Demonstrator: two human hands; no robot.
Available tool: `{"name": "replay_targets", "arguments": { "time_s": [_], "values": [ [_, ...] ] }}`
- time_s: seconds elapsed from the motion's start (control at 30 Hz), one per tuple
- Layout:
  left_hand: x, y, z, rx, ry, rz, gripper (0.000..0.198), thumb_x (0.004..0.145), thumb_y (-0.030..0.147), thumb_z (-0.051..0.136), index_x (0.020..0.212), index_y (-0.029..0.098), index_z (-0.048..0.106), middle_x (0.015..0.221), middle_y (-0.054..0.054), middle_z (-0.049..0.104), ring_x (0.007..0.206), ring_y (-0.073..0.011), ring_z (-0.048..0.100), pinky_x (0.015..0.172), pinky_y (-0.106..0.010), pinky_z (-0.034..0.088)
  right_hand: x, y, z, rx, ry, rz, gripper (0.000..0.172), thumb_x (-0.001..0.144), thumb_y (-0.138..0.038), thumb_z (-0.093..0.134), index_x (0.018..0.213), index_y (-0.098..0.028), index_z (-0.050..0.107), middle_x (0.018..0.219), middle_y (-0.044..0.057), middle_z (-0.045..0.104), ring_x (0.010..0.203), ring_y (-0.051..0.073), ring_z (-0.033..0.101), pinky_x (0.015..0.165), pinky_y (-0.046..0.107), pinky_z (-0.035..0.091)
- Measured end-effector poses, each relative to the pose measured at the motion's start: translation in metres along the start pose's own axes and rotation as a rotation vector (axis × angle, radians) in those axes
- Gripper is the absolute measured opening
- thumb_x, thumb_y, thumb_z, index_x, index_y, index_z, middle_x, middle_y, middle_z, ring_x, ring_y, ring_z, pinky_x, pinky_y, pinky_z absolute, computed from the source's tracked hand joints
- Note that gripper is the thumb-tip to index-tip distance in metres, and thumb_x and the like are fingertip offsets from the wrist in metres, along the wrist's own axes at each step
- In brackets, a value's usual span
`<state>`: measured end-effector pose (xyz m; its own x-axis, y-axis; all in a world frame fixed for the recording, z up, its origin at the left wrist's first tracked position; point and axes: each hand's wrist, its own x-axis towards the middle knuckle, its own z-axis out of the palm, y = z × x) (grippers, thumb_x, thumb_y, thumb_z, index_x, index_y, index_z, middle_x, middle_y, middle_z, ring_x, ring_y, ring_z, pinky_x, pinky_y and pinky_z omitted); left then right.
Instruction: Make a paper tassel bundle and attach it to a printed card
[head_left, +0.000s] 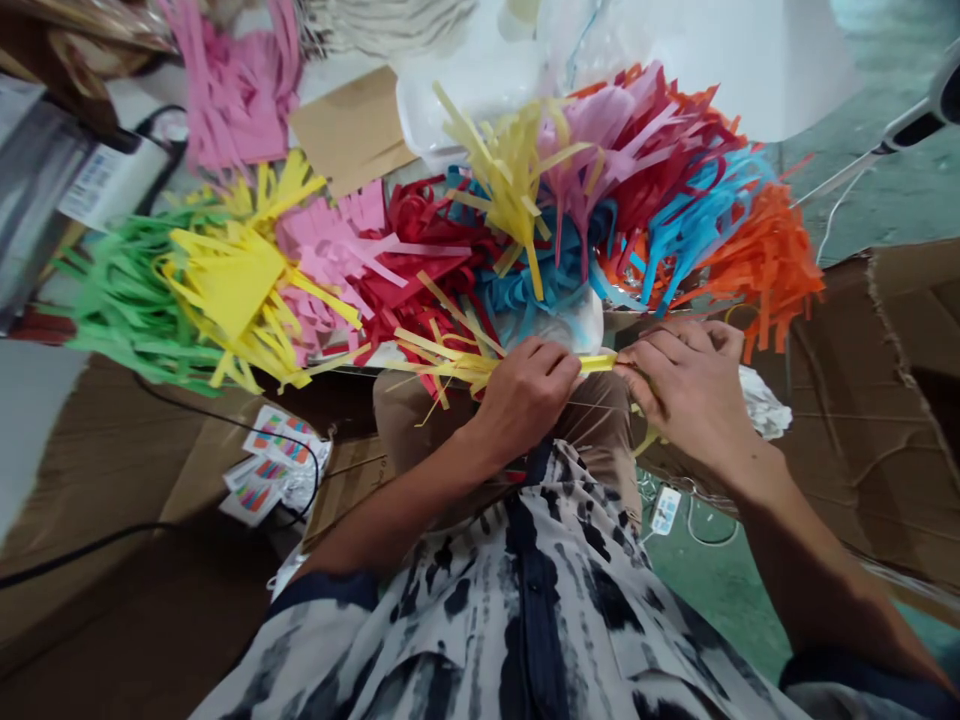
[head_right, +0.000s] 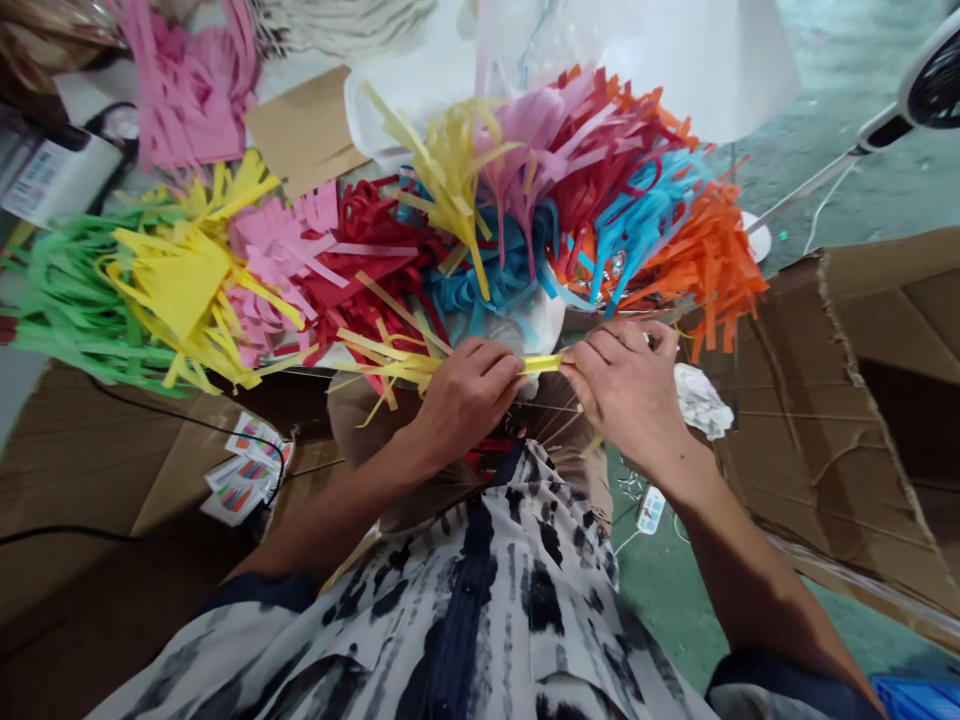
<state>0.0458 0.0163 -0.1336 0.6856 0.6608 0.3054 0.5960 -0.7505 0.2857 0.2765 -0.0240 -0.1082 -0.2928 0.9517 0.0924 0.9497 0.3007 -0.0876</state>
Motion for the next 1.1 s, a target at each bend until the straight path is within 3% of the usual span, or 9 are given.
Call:
{"name": "replay_targets", "arguments": {
  "time_s": [0.1, 0.33, 0.6, 0.7, 0.77, 0.87, 1.0, 1.1],
  "values": [
    [-0.004, -0.001, 0.000, -0.001, 0.032, -0.054, 0.025, 0.110, 0.023, 0.050, 0.095, 0.017, 0.068, 0.098, -0.008, 0.072, 0.097, -0.0228, 0.061, 0.086, -0.037, 0.048, 0.003, 0.004, 0.001, 0.017, -0.023, 0.002, 0.033, 0.111, -0.045, 0.046, 0.107, -0.023, 0.070, 0.106, 0.010, 0.077, 0.114, 0.033, 0.060, 0.097, 0.050, 0.028],
    [-0.009, -0.006, -0.007, 0.042, 0.070, -0.278, 0.023, 0.108, 0.036, 0.057, 0.096, 0.020, 0.068, 0.105, -0.008, 0.072, 0.100, -0.0271, 0.059, 0.086, -0.046, 0.044, 0.013, 0.015, 0.003, 0.084, -0.057, 0.036, 0.026, 0.106, -0.042, 0.052, 0.097, -0.023, 0.067, 0.104, 0.010, 0.077, 0.117, 0.037, 0.058, 0.091, 0.048, 0.028],
    [-0.007, -0.009, -0.006, 0.044, 0.043, -0.298, 0.020, 0.105, 0.035, 0.060, 0.094, 0.021, 0.067, 0.105, -0.009, 0.072, 0.103, -0.0294, 0.058, 0.086, -0.048, 0.041, 0.026, 0.013, -0.004, 0.049, -0.148, 0.050, 0.027, 0.103, -0.041, 0.051, 0.090, -0.022, 0.065, 0.098, 0.011, 0.077, 0.106, 0.036, 0.059, 0.084, 0.045, 0.027],
    [-0.005, -0.010, -0.009, 0.047, 0.036, -0.297, 0.017, 0.103, 0.036, 0.063, 0.099, 0.020, 0.069, 0.106, -0.010, 0.073, 0.102, -0.0298, 0.058, 0.087, -0.048, 0.041, 0.026, 0.009, -0.006, 0.043, -0.112, 0.084, 0.020, 0.098, -0.037, 0.055, 0.090, -0.022, 0.066, 0.098, 0.012, 0.076, 0.107, 0.037, 0.059, 0.088, 0.047, 0.029],
    [-0.003, -0.010, -0.010, 0.040, 0.051, -0.245, 0.015, 0.104, 0.032, 0.063, 0.111, 0.022, 0.071, 0.113, -0.009, 0.074, 0.108, -0.0292, 0.059, 0.092, -0.048, 0.041, 0.023, 0.006, -0.006, 0.028, -0.034, 0.097, 0.016, 0.095, -0.033, 0.057, 0.097, -0.023, 0.069, 0.104, 0.012, 0.076, 0.111, 0.037, 0.059, 0.094, 0.051, 0.031],
    [0.000, -0.010, -0.009, 0.043, 0.035, -0.037, 0.021, 0.107, 0.024, 0.057, 0.121, 0.030, 0.072, 0.120, -0.003, 0.076, 0.120, -0.0250, 0.060, 0.104, -0.047, 0.040, 0.017, 0.002, -0.006, 0.042, 0.022, 0.011, 0.023, 0.097, -0.024, 0.053, 0.106, -0.028, 0.073, 0.111, 0.007, 0.078, 0.119, 0.033, 0.060, 0.110, 0.056, 0.026],
    [-0.006, -0.026, -0.012, 0.054, -0.015, 0.114, 0.022, 0.109, 0.022, 0.055, 0.115, 0.031, 0.074, 0.112, 0.003, 0.079, 0.119, -0.0202, 0.063, 0.113, -0.047, 0.039, 0.005, 0.004, -0.006, 0.093, -0.024, -0.038, 0.038, 0.100, -0.017, 0.045, 0.109, -0.036, 0.077, 0.111, 0.001, 0.080, 0.126, 0.033, 0.061, 0.114, 0.062, 0.023],
    [-0.018, -0.048, -0.027, 0.034, 0.046, 0.134, 0.024, 0.103, 0.015, 0.060, 0.104, 0.032, 0.076, 0.104, 0.005, 0.080, 0.113, -0.0202, 0.065, 0.118, -0.051, 0.038, -0.004, 0.007, -0.006, 0.086, 0.010, -0.030, 0.039, 0.102, -0.020, 0.046, 0.113, -0.038, 0.078, 0.116, 0.000, 0.081, 0.130, 0.034, 0.062, 0.115, 0.065, 0.024]
  ]
}}
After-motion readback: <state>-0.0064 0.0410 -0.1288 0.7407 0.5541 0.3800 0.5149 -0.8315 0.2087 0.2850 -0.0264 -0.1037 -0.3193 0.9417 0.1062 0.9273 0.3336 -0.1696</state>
